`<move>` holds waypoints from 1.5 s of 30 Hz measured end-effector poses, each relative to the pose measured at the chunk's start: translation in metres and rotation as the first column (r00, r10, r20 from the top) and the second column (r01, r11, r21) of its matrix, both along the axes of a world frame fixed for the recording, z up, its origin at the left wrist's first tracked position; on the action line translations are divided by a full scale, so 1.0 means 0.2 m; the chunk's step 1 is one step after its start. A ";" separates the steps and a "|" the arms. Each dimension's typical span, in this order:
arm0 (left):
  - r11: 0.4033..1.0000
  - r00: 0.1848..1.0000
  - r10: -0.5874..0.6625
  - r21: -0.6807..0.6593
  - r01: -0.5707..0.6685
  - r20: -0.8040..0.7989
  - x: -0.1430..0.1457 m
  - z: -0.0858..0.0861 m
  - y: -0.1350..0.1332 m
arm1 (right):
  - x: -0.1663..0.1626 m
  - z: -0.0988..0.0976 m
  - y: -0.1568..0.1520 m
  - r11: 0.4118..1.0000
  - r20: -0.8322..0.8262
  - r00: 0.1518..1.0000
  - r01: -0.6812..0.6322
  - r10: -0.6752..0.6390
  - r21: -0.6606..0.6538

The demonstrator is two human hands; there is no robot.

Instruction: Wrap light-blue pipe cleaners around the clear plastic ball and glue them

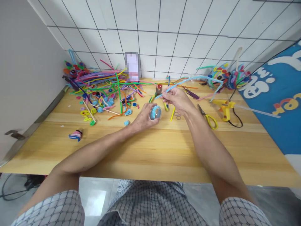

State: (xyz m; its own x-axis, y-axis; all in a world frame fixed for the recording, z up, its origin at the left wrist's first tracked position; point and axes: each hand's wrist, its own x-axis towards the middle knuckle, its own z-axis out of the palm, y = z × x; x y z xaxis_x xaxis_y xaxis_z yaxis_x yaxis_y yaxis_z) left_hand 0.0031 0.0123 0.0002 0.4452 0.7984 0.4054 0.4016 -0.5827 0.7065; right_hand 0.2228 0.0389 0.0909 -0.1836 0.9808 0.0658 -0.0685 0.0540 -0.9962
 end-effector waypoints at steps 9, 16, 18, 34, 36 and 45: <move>0.990 0.993 -0.094 0.111 0.087 0.064 -0.01 -0.08 0.02 | 0.08 -0.10 -0.18 0.994 0.080 0.991 0.111 -0.110 -0.009; 0.970 0.978 -0.185 0.179 0.166 0.097 0.00 -0.12 0.02 | 0.01 -0.10 -0.20 0.998 0.168 0.985 0.040 -0.048 0.048; 0.964 0.973 -0.204 0.194 0.180 0.110 0.01 -0.12 0.02 | 0.00 -0.08 -0.20 0.997 0.194 0.981 0.015 -0.030 0.075; 0.968 0.965 -0.215 0.167 0.189 0.152 0.04 -0.11 0.01 | -0.03 -0.12 -0.18 0.994 0.283 0.959 -0.008 -0.023 0.109; 0.972 0.969 -0.204 0.146 0.183 0.142 0.04 -0.10 0.01 | -0.04 -0.12 -0.19 0.995 0.284 0.959 -0.004 -0.024 0.098; 0.968 0.948 -0.246 -0.007 0.253 0.202 -0.01 -0.05 -0.01 | -0.05 -0.11 -0.19 0.995 0.269 0.962 0.026 -0.051 0.094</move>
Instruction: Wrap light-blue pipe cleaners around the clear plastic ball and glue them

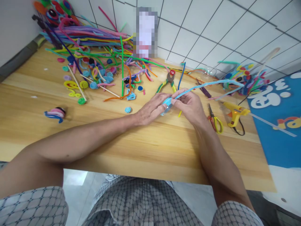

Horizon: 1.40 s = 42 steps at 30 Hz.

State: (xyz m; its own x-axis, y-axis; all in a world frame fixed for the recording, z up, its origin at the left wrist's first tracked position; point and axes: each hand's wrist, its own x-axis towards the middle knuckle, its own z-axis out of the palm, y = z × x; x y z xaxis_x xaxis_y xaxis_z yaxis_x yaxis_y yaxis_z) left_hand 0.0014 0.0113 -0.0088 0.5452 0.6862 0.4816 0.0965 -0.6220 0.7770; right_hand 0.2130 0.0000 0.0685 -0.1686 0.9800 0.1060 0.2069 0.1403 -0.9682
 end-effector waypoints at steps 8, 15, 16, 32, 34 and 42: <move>1.000 1.000 0.010 0.017 -0.010 -0.021 0.00 0.01 0.01 | -0.01 0.01 -0.01 1.000 -0.040 0.999 0.007 -0.008 -0.018; 0.998 0.998 0.057 0.040 -0.057 -0.012 0.00 -0.02 0.01 | 0.04 0.00 0.02 0.983 -0.057 0.998 0.021 -0.032 -0.184; 0.998 0.998 0.059 0.036 -0.059 -0.008 0.00 -0.02 0.01 | 0.04 0.00 0.03 0.979 -0.065 0.997 0.023 -0.037 -0.205; 0.988 0.999 0.051 -0.145 -0.049 0.010 0.01 0.03 -0.03 | 0.02 -0.02 0.02 0.976 -0.082 0.994 0.048 -0.067 -0.214; 0.986 0.998 0.053 -0.161 -0.049 0.017 0.01 0.04 -0.03 | 0.01 -0.02 0.02 0.977 -0.079 0.995 0.047 -0.064 -0.208; 0.982 0.996 0.059 -0.182 -0.047 0.060 0.01 0.04 -0.04 | 0.01 -0.06 0.02 0.983 -0.057 0.997 0.044 -0.055 -0.178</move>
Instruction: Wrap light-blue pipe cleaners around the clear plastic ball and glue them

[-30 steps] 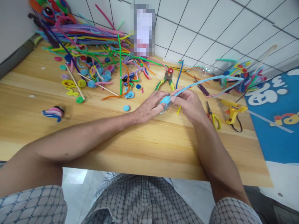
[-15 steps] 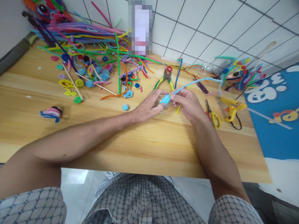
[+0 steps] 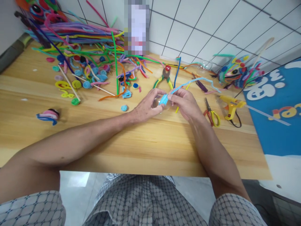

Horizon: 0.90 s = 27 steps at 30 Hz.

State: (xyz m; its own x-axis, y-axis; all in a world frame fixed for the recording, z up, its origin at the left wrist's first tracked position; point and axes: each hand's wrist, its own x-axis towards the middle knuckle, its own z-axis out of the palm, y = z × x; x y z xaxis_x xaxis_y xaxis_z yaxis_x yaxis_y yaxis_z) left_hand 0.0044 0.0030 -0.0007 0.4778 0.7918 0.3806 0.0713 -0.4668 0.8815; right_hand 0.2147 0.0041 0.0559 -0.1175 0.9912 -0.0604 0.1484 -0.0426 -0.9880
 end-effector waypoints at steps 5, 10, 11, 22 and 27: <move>1.000 1.000 0.007 0.004 -0.007 0.011 0.00 -0.01 0.00 | -0.01 0.01 -0.01 1.000 -0.008 1.000 -0.014 0.014 0.007; 1.000 1.000 0.006 0.011 -0.007 0.000 0.00 -0.02 0.01 | -0.01 0.01 -0.01 1.000 -0.023 0.999 -0.022 0.022 0.013; 1.000 1.000 0.003 0.009 -0.003 0.002 0.00 -0.02 0.01 | -0.01 0.01 -0.01 1.000 -0.025 0.999 -0.024 0.024 0.014; 0.994 0.993 -0.041 0.091 0.052 -0.112 0.01 -0.04 0.03 | 0.02 -0.04 0.04 0.996 -0.170 0.981 0.091 -0.092 -0.015; 0.992 0.989 -0.032 0.120 0.049 -0.141 0.02 -0.03 0.03 | 0.02 -0.05 0.06 0.989 -0.298 0.943 0.147 -0.151 -0.034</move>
